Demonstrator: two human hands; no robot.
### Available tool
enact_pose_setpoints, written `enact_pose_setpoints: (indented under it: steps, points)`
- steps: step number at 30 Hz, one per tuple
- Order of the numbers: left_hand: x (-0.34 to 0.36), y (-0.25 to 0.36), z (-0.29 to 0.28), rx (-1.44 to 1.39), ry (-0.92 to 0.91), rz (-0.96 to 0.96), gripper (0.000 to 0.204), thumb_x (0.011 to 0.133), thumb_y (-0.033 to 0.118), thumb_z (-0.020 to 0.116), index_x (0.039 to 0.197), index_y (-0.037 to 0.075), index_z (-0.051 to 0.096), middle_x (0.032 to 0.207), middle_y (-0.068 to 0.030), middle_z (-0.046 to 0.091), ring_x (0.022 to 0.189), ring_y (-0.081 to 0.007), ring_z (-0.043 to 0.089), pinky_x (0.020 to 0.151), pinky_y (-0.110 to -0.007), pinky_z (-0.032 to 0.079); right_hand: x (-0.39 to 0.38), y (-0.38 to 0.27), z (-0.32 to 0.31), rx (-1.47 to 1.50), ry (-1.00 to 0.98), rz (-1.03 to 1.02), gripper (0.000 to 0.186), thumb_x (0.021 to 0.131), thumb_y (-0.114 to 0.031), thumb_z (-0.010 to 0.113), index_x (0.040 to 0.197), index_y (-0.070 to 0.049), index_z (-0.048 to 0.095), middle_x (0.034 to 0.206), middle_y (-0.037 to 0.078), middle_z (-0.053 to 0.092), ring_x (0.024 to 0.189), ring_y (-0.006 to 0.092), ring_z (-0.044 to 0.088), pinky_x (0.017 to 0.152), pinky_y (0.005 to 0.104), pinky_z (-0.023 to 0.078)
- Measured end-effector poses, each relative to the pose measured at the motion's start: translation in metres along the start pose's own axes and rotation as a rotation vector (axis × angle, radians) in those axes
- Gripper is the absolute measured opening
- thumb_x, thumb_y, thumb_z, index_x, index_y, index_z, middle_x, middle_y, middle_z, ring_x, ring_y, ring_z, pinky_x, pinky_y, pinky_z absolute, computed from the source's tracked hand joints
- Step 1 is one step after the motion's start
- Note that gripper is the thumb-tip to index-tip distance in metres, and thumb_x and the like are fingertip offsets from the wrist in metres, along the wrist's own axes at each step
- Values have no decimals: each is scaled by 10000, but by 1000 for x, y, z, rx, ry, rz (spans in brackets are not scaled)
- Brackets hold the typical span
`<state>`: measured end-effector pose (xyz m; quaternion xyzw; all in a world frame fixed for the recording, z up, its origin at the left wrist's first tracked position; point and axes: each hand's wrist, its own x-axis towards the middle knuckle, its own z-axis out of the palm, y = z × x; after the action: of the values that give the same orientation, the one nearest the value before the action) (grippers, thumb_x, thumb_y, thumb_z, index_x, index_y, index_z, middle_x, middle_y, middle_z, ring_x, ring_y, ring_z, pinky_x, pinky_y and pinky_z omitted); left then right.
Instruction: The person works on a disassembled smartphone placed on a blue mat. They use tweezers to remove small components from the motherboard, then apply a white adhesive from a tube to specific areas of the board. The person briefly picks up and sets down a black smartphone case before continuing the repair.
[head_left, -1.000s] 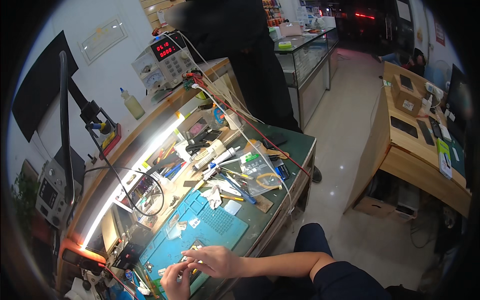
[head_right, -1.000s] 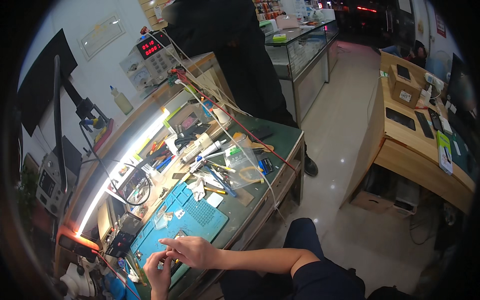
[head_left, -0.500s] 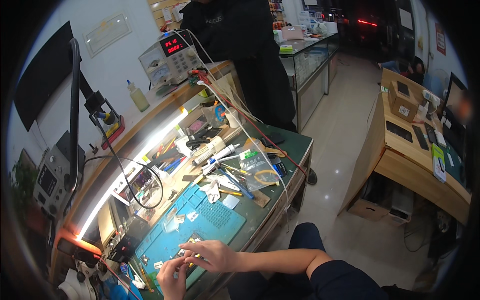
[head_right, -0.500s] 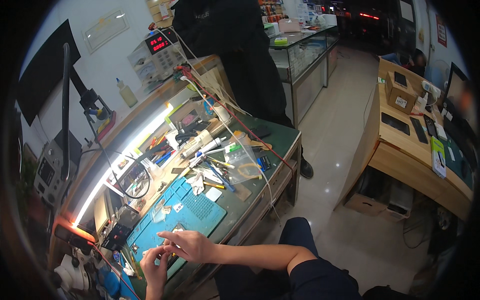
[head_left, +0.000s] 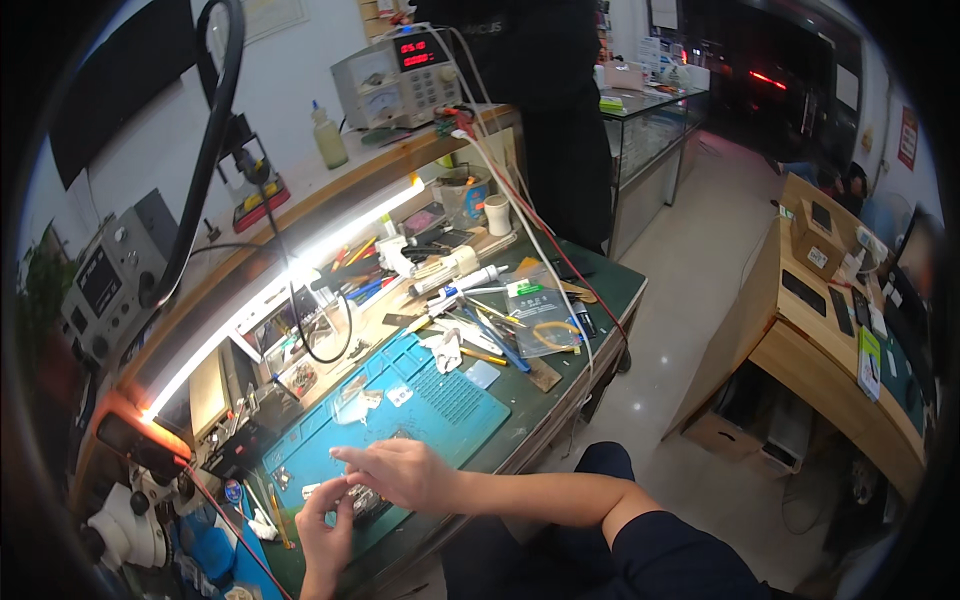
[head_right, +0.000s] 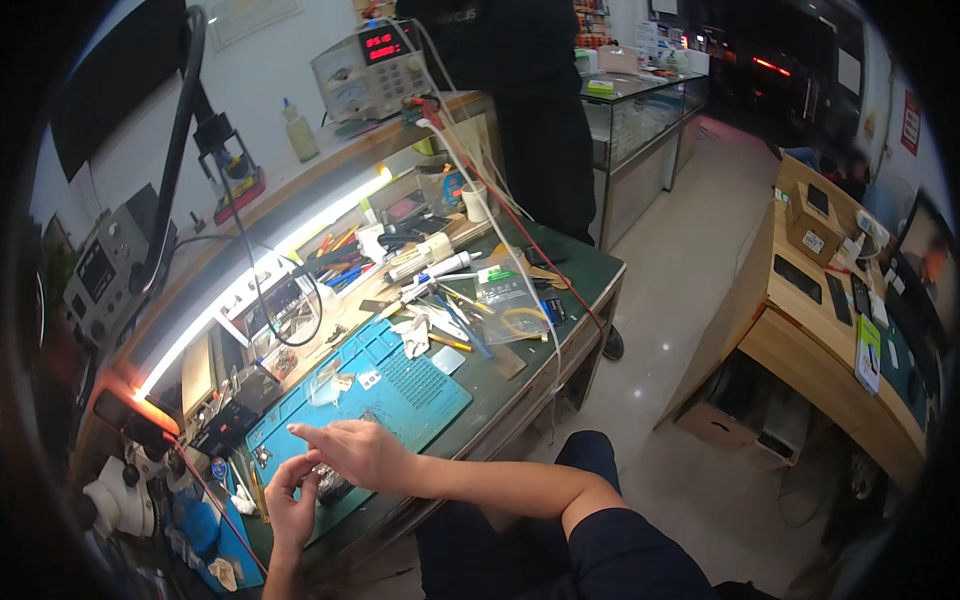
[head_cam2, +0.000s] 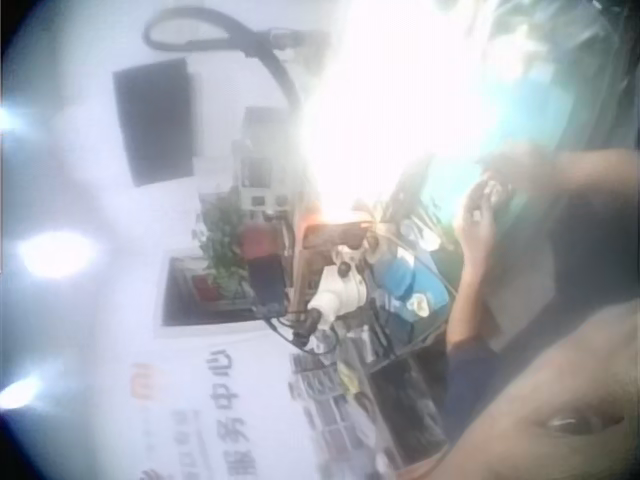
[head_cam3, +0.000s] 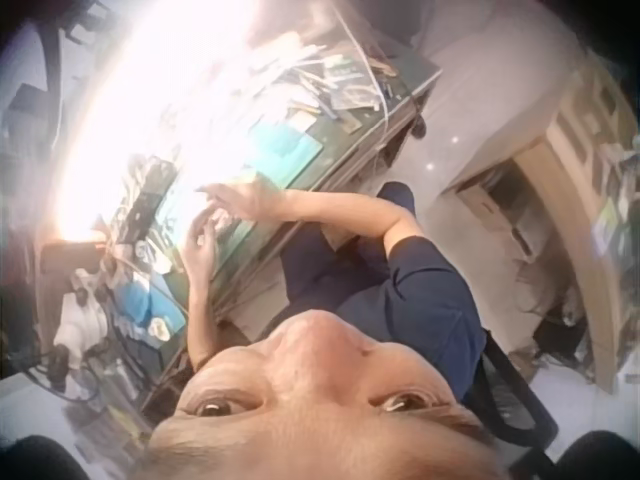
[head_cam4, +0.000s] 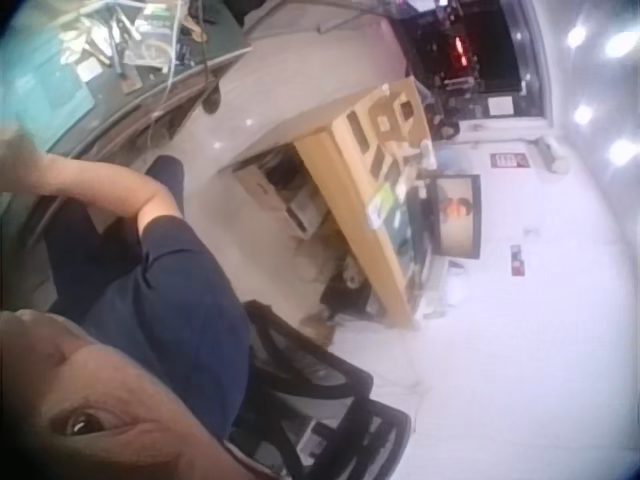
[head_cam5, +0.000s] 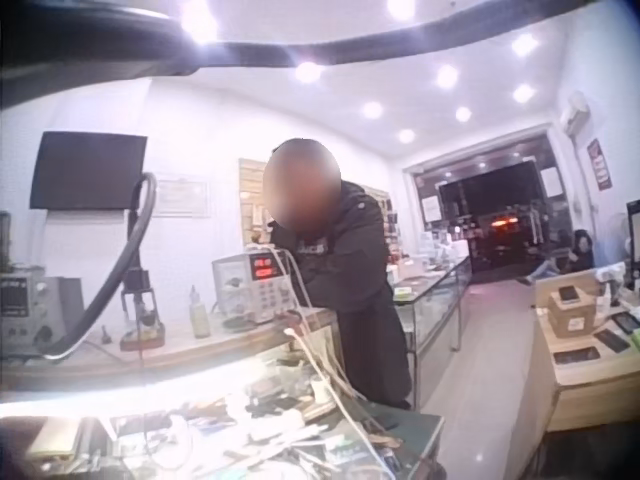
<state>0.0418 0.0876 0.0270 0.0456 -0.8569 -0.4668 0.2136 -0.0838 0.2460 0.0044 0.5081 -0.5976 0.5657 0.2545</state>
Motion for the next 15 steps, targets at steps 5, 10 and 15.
enact_pose_setpoints:
  steps: [5,10,15]
  points:
    - [3,-15,-16,-128,-84,-56,363,934,-118,527,1279,-48,615,1179,-159,744,1151,-222,703,998,-330,525,23,3,9,-30,-92,-1,519,916,-56,726,1409,-18,571,844,77,707,701,247,687,636,357,550]
    - [13,-29,-30,-195,-153,-86,468,895,-139,486,1346,-44,569,1231,-170,729,1219,-246,682,1053,-340,499,36,9,21,-50,-172,-35,518,914,-58,732,1405,-22,570,853,90,717,728,259,701,645,361,558]
    - [11,-48,-28,-316,-106,-89,540,832,-157,433,1339,-33,574,1229,-168,739,1246,-256,666,1066,-377,492,44,20,32,-43,-229,-69,562,890,-35,721,1426,-45,554,854,98,697,731,282,694,637,389,540]
